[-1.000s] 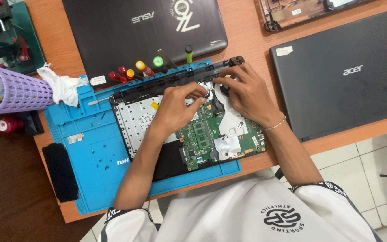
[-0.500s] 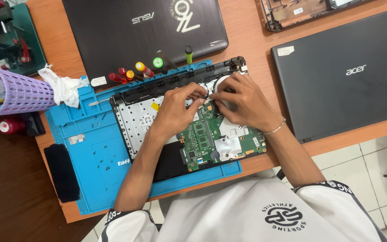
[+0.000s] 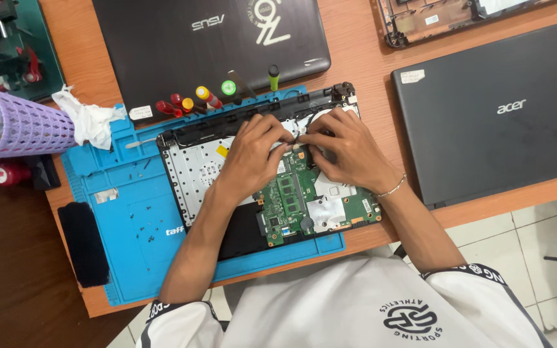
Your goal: The person connects internal ribbon cables to a motherboard inside an open laptop chassis and manages wire routing around the internal cooling fan.
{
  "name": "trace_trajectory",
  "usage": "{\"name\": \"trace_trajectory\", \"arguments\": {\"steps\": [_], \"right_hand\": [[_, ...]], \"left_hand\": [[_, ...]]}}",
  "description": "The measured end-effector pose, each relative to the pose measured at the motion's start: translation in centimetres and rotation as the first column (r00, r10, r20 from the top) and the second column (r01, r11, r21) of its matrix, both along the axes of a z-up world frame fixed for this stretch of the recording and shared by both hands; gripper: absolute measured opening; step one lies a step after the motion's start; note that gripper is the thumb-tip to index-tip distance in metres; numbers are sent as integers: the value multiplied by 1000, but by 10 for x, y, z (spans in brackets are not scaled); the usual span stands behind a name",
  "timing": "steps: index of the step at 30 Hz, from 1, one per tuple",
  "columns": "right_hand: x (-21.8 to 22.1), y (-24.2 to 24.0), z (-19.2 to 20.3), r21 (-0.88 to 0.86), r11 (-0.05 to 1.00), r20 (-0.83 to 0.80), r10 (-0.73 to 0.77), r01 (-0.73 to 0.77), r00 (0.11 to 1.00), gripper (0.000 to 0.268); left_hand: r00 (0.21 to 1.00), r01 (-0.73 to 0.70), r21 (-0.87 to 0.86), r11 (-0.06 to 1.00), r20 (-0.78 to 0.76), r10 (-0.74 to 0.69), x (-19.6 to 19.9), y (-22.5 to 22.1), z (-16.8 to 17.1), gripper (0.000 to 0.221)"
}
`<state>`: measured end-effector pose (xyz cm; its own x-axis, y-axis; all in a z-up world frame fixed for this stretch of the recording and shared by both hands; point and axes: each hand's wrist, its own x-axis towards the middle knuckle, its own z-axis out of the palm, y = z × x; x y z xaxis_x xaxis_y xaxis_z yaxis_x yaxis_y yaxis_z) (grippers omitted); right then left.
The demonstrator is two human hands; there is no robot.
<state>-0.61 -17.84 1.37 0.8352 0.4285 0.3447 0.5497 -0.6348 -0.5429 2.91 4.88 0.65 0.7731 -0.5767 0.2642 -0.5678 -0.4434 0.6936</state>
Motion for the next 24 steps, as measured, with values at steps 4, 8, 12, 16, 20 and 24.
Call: {"name": "trace_trajectory", "arguments": {"steps": [4,8,12,16,20,24], "right_hand": [[2,-1,-1,1,1000,-11,11,-11,1000,24],[2,-1,-1,2,1000,-20,12,-12,1000,22],[2,-1,-2,11,1000,-15,18,-17,1000,23],[2,0,-1,13,1000,-13,19,-19,1000,24],[5,-2,0,5,1000,-15,28,-28,999,26],[3,0,1,11,1000,-14,28,-28,1000,21]], "left_hand": [[1000,-6,12,1000,4,6,-1,-1,0,9],[999,-12,30,999,40,11,-2,-3,-1,9],[999,-5,26,1000,40,4,-3,-2,-3,10],[999,1,27,1000,51,-2,-3,-2,-3,12],[998,13,15,1000,58,-13,0,-1,-6,13],[999,25,10,1000,21,-26,1,1,-8,13]]}}
